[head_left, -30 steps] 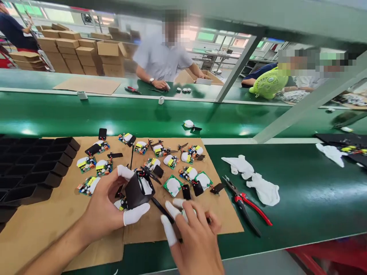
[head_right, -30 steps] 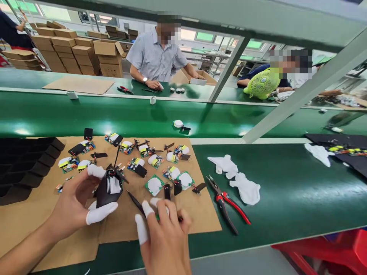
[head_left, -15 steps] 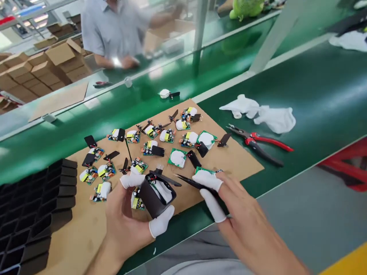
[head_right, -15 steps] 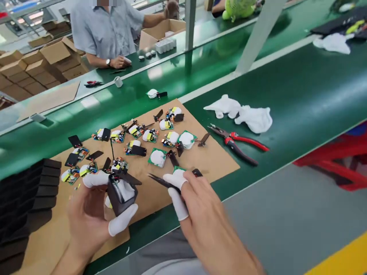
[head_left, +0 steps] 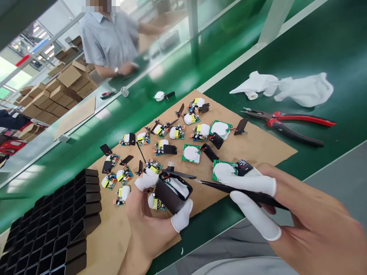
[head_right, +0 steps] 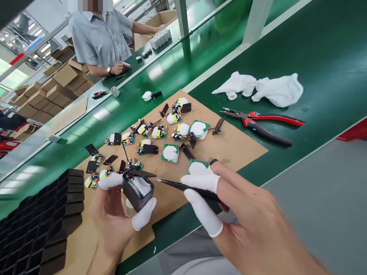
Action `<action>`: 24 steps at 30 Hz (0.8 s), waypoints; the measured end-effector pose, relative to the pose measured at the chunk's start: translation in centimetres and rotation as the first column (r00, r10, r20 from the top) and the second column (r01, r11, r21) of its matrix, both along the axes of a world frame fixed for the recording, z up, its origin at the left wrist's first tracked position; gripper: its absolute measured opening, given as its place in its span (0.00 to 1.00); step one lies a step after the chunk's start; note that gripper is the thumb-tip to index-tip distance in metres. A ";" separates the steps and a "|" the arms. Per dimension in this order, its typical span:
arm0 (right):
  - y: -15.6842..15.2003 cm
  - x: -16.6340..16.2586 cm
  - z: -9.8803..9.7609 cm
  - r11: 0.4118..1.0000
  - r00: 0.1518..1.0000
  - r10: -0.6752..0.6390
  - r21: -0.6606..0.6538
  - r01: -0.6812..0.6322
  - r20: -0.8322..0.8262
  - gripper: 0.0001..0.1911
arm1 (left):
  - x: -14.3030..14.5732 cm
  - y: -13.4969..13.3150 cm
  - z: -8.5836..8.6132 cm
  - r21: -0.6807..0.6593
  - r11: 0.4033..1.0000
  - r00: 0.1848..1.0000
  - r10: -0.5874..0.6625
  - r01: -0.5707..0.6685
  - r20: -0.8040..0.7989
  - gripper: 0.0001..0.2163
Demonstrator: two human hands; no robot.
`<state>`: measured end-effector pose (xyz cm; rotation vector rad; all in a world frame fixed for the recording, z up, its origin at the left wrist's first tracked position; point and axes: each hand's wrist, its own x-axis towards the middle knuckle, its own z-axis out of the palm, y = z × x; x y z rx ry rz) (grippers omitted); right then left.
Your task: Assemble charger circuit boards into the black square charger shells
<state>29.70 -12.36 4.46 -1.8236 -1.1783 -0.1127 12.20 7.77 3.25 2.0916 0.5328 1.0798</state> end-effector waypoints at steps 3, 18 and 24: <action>-0.2 0.1 0.6 0.998 0.997 0.066 0.007 -0.066 -0.049 0.10 | 0.1 0.1 -0.1 0.051 0.999 1.000 -0.004 0.004 -0.003 0.29; -0.6 0.3 3.1 0.978 0.984 0.179 -0.107 -0.176 0.015 0.14 | -0.2 -0.9 -0.2 0.191 0.982 1.000 0.000 0.006 -0.030 0.28; 0.4 -0.5 2.9 0.987 0.984 0.144 -0.082 -0.136 0.107 0.15 | -0.5 -0.8 -0.3 0.194 0.979 0.998 -0.060 0.061 -0.010 0.32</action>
